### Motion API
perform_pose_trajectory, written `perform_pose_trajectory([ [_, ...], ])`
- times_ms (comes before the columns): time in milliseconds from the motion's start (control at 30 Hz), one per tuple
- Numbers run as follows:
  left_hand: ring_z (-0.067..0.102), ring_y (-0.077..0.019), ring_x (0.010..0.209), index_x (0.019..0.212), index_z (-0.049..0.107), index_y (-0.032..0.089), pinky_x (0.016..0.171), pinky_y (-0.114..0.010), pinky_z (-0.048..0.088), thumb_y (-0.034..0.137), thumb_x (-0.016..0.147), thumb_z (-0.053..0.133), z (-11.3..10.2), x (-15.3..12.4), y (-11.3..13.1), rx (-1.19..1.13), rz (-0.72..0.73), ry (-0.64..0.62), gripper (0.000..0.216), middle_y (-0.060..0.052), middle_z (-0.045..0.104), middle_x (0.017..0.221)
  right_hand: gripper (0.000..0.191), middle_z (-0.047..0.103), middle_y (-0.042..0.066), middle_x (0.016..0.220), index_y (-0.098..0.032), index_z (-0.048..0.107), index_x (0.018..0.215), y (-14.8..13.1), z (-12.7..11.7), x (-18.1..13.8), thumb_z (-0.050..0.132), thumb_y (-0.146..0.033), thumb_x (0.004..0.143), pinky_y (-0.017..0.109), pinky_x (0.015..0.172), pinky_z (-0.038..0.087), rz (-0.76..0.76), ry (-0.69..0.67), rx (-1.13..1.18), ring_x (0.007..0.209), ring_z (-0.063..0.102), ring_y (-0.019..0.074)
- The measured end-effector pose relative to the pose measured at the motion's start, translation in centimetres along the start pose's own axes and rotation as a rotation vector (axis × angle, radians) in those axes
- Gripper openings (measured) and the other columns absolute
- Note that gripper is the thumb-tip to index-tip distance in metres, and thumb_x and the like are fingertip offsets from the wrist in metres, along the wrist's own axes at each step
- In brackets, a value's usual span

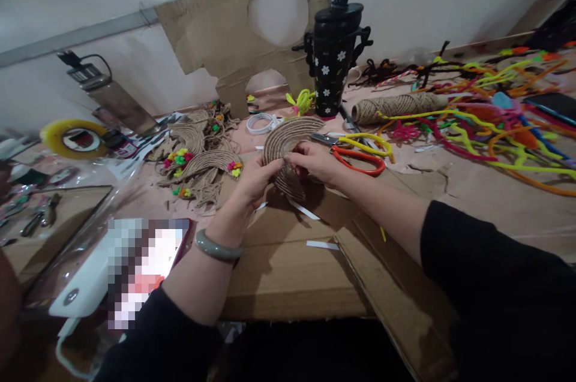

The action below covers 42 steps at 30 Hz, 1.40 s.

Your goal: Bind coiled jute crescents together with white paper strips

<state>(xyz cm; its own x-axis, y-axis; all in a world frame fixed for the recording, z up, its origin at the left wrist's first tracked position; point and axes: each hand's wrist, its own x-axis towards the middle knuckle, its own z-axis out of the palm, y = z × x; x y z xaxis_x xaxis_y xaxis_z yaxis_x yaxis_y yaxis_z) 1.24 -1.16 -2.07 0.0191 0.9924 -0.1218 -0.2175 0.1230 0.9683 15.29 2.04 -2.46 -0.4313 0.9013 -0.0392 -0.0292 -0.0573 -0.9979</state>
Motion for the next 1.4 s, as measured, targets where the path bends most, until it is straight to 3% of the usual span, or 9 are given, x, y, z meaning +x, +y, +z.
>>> perform_pose_trajectory([
  [367, 0.06, -0.0117, 0.06, 0.078, 0.064, 0.011, 0.063, -0.025, 0.047, 0.024, 0.057, 0.077, -0.35, 0.12, -0.17, -0.017, -0.032, -0.073, 0.028, -0.004, 0.068, 0.071, 0.017, 0.046, -0.007, 0.045, -0.016, 0.048, 0.062, 0.43, -0.29, 0.21, 0.054, -0.014, 0.077, 0.017, 0.041, 0.032, -0.041, 0.04, -0.039, 0.04, 0.041, 0.0051],
  [633, 0.058, -0.0117, 0.053, 0.072, 0.064, 0.01, 0.055, -0.023, 0.045, 0.018, 0.053, 0.072, 0.17, -0.1, 0.01, 0.037, -0.046, 0.023, 0.022, -0.003, 0.066, 0.062, 0.013, 0.049, -0.005, 0.051, -0.015, 0.052, 0.064, 0.61, -0.13, 0.32, 0.055, -0.017, 0.076, 0.018, 0.042, 0.032, -0.043, 0.029, -0.161, 0.044, 0.043, 0.0059],
  [867, 0.055, -0.0114, 0.05, 0.067, 0.065, 0.011, 0.051, -0.023, 0.042, 0.014, 0.052, 0.067, 0.28, -0.06, 0.03, 0.107, 0.019, 0.078, 0.016, -0.002, 0.064, 0.058, 0.019, 0.048, -0.005, 0.047, -0.016, 0.049, 0.06, 0.3, 0.1, 0.06, 0.056, -0.017, 0.077, 0.017, 0.041, 0.034, -0.019, -0.009, -0.103, 0.042, 0.044, 0.0058],
  [1133, 0.055, -0.0118, 0.052, 0.066, 0.064, 0.011, 0.051, -0.023, 0.043, 0.017, 0.05, 0.068, 0.25, -0.04, 0.18, 0.117, 0.046, 0.095, 0.017, -0.001, 0.063, 0.058, 0.011, 0.05, -0.005, 0.051, -0.015, 0.051, 0.066, 0.18, 0.07, -0.09, 0.055, -0.017, 0.076, 0.017, 0.044, 0.037, 0.007, -0.06, 0.056, 0.043, 0.045, 0.0059],
  [1400, 0.056, -0.0111, 0.055, 0.068, 0.064, 0.011, 0.056, -0.023, 0.043, 0.02, 0.053, 0.073, 0.04, -0.06, 0.27, 0.076, 0.037, 0.013, 0.02, -0.002, 0.065, 0.063, 0.014, 0.049, -0.005, 0.052, -0.016, 0.05, 0.065, 0.07, -0.12, -0.01, 0.055, -0.019, 0.078, 0.017, 0.043, 0.034, 0.017, -0.032, 0.045, 0.044, 0.043, 0.0055],
])
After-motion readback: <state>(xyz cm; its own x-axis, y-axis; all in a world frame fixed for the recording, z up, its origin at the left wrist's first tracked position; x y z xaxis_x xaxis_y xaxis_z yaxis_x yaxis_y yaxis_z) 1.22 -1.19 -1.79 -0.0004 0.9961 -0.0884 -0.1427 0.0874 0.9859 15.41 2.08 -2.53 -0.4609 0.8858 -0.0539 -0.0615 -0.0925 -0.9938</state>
